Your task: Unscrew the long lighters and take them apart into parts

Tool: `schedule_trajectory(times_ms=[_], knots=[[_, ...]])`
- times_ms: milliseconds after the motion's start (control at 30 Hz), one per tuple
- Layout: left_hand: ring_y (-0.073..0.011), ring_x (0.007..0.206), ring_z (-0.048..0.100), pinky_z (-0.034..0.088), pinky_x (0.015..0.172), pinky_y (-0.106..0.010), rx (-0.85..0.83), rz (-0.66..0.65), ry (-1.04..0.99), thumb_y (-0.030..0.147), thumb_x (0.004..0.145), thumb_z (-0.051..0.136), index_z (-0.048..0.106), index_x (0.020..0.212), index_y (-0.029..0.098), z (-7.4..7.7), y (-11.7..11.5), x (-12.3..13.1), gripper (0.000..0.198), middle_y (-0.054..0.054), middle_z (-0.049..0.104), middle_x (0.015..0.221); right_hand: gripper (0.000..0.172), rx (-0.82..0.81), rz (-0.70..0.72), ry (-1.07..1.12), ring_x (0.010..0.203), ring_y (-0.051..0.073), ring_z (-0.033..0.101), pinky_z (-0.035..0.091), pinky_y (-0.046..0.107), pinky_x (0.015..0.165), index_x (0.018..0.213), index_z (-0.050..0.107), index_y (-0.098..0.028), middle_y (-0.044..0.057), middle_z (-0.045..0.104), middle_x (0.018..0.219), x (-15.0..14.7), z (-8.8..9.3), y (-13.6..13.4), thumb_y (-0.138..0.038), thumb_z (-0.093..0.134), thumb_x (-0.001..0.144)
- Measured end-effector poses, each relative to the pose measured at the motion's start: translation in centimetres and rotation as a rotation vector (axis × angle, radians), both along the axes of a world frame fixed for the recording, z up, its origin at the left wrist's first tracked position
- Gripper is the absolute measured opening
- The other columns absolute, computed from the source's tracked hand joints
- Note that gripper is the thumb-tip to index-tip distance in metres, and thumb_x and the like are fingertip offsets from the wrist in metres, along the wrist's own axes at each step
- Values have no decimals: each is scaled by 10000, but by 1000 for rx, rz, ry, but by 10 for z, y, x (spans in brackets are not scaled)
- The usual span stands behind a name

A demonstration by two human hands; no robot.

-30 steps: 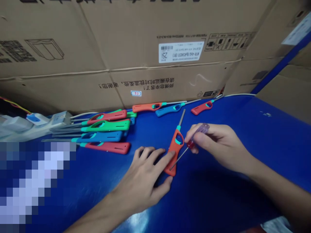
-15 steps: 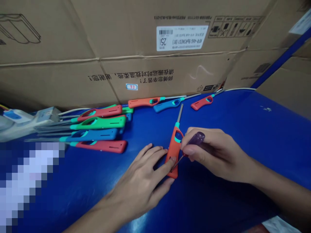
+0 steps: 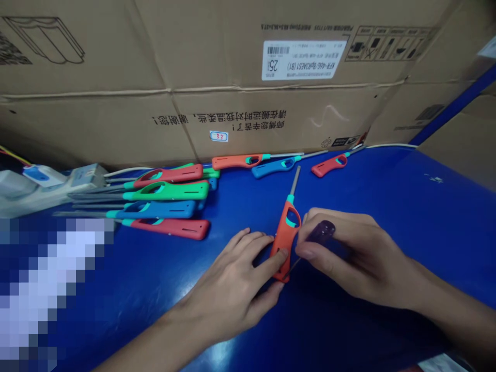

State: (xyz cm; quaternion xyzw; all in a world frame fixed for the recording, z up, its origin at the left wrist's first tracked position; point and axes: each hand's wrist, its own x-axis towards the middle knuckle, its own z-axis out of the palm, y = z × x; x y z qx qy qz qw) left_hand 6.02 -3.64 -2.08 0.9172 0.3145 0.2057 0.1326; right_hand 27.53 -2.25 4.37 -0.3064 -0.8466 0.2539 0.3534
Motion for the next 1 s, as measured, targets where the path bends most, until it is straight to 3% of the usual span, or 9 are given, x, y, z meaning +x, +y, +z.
schedule_trajectory(times_ms=[267,433,567,700,767,867,1000], knots=[[-256,1248,496,335,1129,-506,-26,3,1,280,923,530,559,1250,198,1,0,-1,339,-114,556,1263,125,-5,-1,46,681,84,562,461,212,641,806,577,-153,6,610,753,0,-5,2,-123,569,927],[-251,1229,501,330,1125,-507,-64,-6,18,261,917,526,566,1198,208,4,1,0,289,-97,556,1261,146,-5,-50,-72,647,93,528,440,230,589,791,576,-155,6,578,731,-4,4,-4,-186,572,934],[-261,1220,502,351,1105,-523,-48,-1,-6,250,904,542,517,1254,208,5,0,1,354,-103,552,1269,45,-34,-16,-145,756,109,576,492,230,686,959,597,-188,-1,622,847,-7,8,-11,-198,607,916],[-280,1211,502,386,1077,-533,-58,4,-20,281,882,590,532,1233,211,6,1,1,362,-104,548,1261,375,64,-59,78,845,99,641,541,196,765,1180,492,-243,-15,642,1009,-11,0,-16,-168,683,865],[-279,1191,519,383,1076,-550,-58,6,-20,286,902,573,545,1221,221,5,1,2,327,-98,563,1230,336,104,-79,68,806,113,662,555,208,728,1145,514,-237,-9,672,975,-12,-1,-18,-181,689,863],[-277,1169,540,391,1070,-558,-59,10,-25,300,921,554,542,1236,225,4,1,1,324,-95,588,1184,140,97,-28,-139,796,135,681,555,226,672,1037,591,-200,18,711,929,-10,4,-20,-180,628,904],[-298,1182,538,405,1053,-575,-27,11,-40,282,891,587,548,1229,208,3,1,0,348,-115,583,1228,324,97,154,-120,992,131,670,553,193,843,1147,555,-187,46,694,1134,-4,12,-21,-18,553,871]])
